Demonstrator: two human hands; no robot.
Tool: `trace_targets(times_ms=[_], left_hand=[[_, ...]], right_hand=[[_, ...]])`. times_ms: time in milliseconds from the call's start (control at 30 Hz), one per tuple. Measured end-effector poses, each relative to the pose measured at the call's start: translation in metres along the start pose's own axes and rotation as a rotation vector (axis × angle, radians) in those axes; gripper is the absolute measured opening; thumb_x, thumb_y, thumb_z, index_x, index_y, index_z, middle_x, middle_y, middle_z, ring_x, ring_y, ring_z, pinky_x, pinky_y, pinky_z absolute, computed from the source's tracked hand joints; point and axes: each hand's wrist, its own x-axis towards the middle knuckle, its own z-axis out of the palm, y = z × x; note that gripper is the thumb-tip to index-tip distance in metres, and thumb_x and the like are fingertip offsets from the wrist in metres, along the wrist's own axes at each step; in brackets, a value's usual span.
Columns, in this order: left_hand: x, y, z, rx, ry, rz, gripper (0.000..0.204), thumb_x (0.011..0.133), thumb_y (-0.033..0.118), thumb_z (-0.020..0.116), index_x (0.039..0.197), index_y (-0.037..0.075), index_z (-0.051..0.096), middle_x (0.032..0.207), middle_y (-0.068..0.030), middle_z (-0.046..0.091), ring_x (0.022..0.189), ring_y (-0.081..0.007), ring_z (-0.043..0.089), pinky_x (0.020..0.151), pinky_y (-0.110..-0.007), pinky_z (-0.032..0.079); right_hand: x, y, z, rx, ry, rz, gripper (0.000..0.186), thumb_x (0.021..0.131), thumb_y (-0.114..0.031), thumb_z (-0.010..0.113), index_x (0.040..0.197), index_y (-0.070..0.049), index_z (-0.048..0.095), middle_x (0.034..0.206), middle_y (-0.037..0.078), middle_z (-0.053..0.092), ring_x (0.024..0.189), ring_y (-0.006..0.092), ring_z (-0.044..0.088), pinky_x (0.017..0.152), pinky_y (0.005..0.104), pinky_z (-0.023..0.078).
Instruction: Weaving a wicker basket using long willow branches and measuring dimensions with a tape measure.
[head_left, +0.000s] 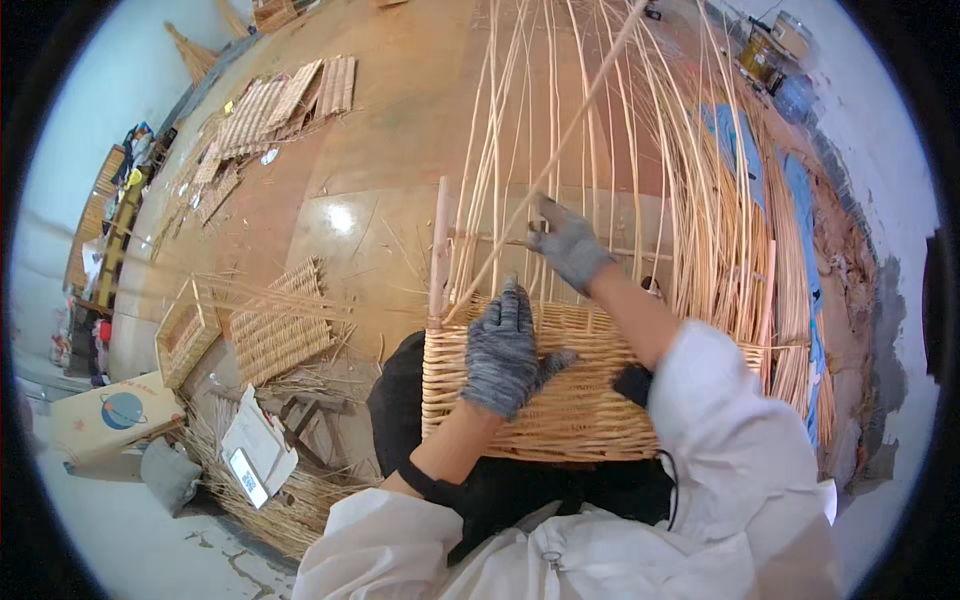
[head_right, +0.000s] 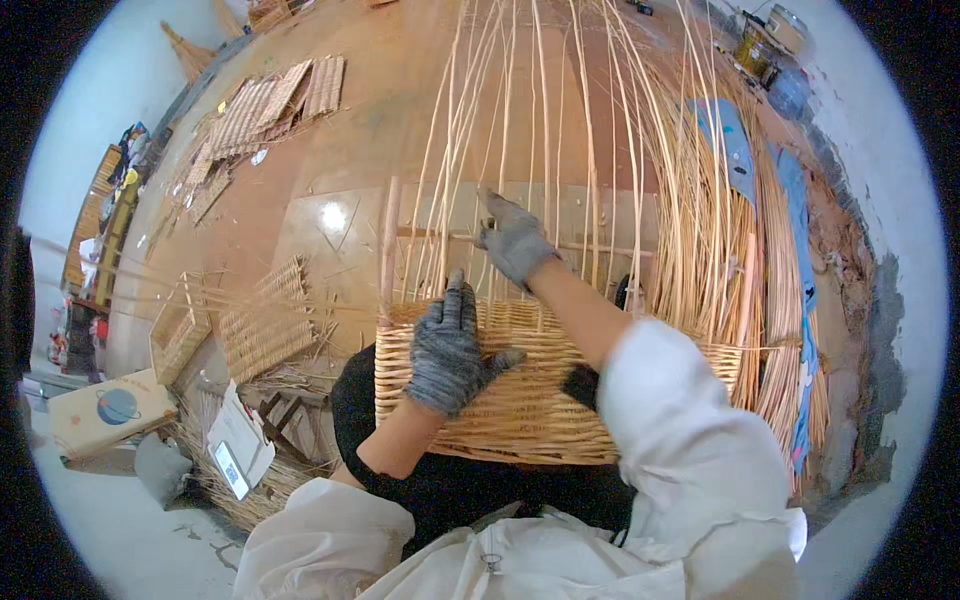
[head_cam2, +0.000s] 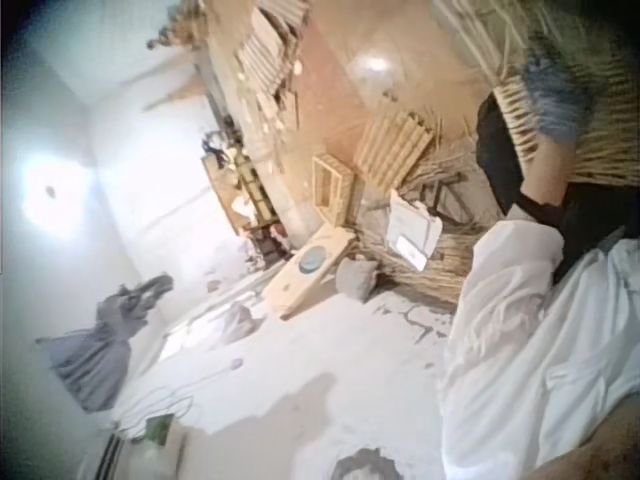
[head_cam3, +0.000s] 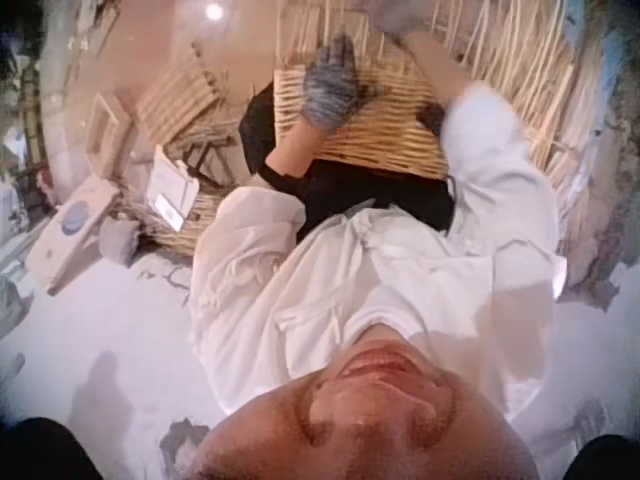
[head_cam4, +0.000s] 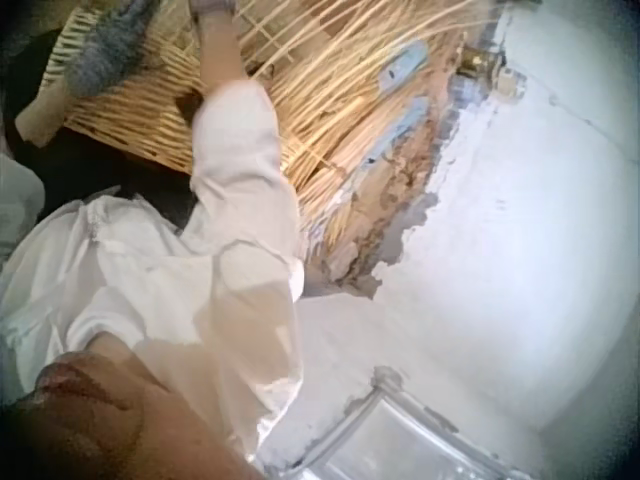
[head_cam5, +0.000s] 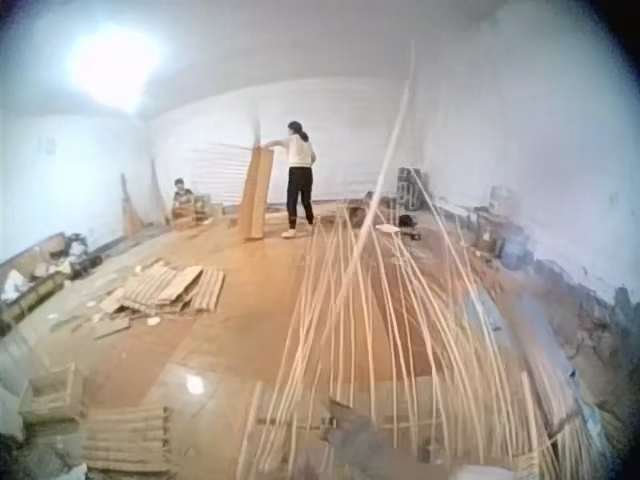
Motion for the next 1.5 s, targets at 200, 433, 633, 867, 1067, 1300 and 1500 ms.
trace_targets(times_ms=[200, 433, 633, 867, 1067, 1300, 1500], left_hand=[[-0.020, -0.016, -0.018, -0.030, -0.087, -0.103, 0.052, 0.067, 0.048, 0.064, 0.091, 0.002, 0.059, 0.111, -0.0188, 0.048, 0.101, -0.0310, 0.049, 0.088, -0.041, 0.036], [0.068, 0.052, 0.004, -0.195, -0.813, -0.482, 0.072, 0.079, 0.022, 0.056, 0.135, 0.006, 0.012, 0.104, -0.0243, 0.055, 0.096, -0.0314, 0.056, 0.081, -0.047, 0.041], [0.066, 0.059, 0.006, -0.109, -0.845, -0.470, 0.083, 0.080, 0.025, 0.056, 0.136, 0.008, -0.003, 0.098, -0.0213, 0.059, 0.089, -0.0308, 0.059, 0.080, -0.046, 0.042], [0.033, 0.108, 0.031, -0.259, -0.057, 0.083, 0.056, 0.078, 0.039, 0.053, 0.125, 0.011, 0.039, 0.113, -0.0175, 0.047, 0.106, -0.0311, 0.043, 0.093, -0.040, 0.032], [0.041, 0.146, 0.039, -0.146, -0.578, 0.020, 0.063, 0.075, 0.056, 0.048, 0.119, 0.012, 0.047, 0.115, -0.0169, 0.046, 0.109, -0.0283, 0.042, 0.097, -0.044, 0.023], [-0.018, 0.075, -0.026, -0.605, 0.326, -0.013, 0.047, 0.070, 0.019, 0.070, 0.108, 0.004, 0.049, 0.116, -0.0173, 0.045, 0.111, -0.0296, 0.041, 0.093, -0.038, 0.034], [-0.073, -0.078, -0.021, -1.081, 0.524, -0.774, 0.045, 0.069, 0.007, 0.070, 0.108, -0.002, 0.049, 0.103, -0.0123, 0.053, 0.095, -0.0211, 0.052, 0.087, -0.031, 0.041]], right_hand=[[-0.093, 0.003, -0.029, 1.051, 0.312, 0.427, 0.030, 0.080, -0.015, 0.054, 0.106, 0.000, 0.048, 0.083, 0.015, 0.059, 0.077, 0.0258, 0.061, 0.063, 0.0353, 0.051], [-0.072, 0.061, -0.059, -0.107, 0.105, -0.017, 0.032, 0.082, -0.011, 0.048, 0.113, -0.003, 0.046, 0.097, 0.014, 0.055, 0.087, 0.0246, 0.057, 0.072, 0.0310, 0.049], [-0.082, 0.050, -0.075, 0.730, 0.402, 0.208, 0.032, 0.083, -0.005, 0.046, 0.115, -0.002, 0.044, 0.091, 0.013, 0.059, 0.077, 0.0206, 0.058, 0.064, 0.0288, 0.049], [-0.148, 0.086, -0.114, 0.559, 0.326, 0.347, 0.040, 0.081, -0.008, 0.054, 0.118, -0.002, 0.041, 0.095, 0.014, 0.057, 0.075, 0.0188, 0.057, 0.063, 0.0259, 0.047], [-0.116, 0.111, -0.105, 0.151, 0.403, 0.232, 0.052, 0.079, -0.002, 0.051, 0.128, -0.010, 0.036, 0.103, 0.010, 0.053, 0.081, 0.0158, 0.053, 0.070, 0.0242, 0.045], [-0.201, 0.098, -0.159, -0.514, 0.907, 0.080, 0.025, 0.083, -0.006, 0.049, 0.108, -0.003, 0.053, 0.094, 0.007, 0.058, 0.084, 0.0194, 0.054, 0.079, 0.0278, 0.044], [-0.127, -0.086, -0.032, 0.434, -0.473, 0.067, 0.025, 0.082, -0.014, 0.053, 0.104, -0.001, 0.055, 0.097, 0.008, 0.059, 0.092, 0.0172, 0.055, 0.085, 0.0297, 0.041]])
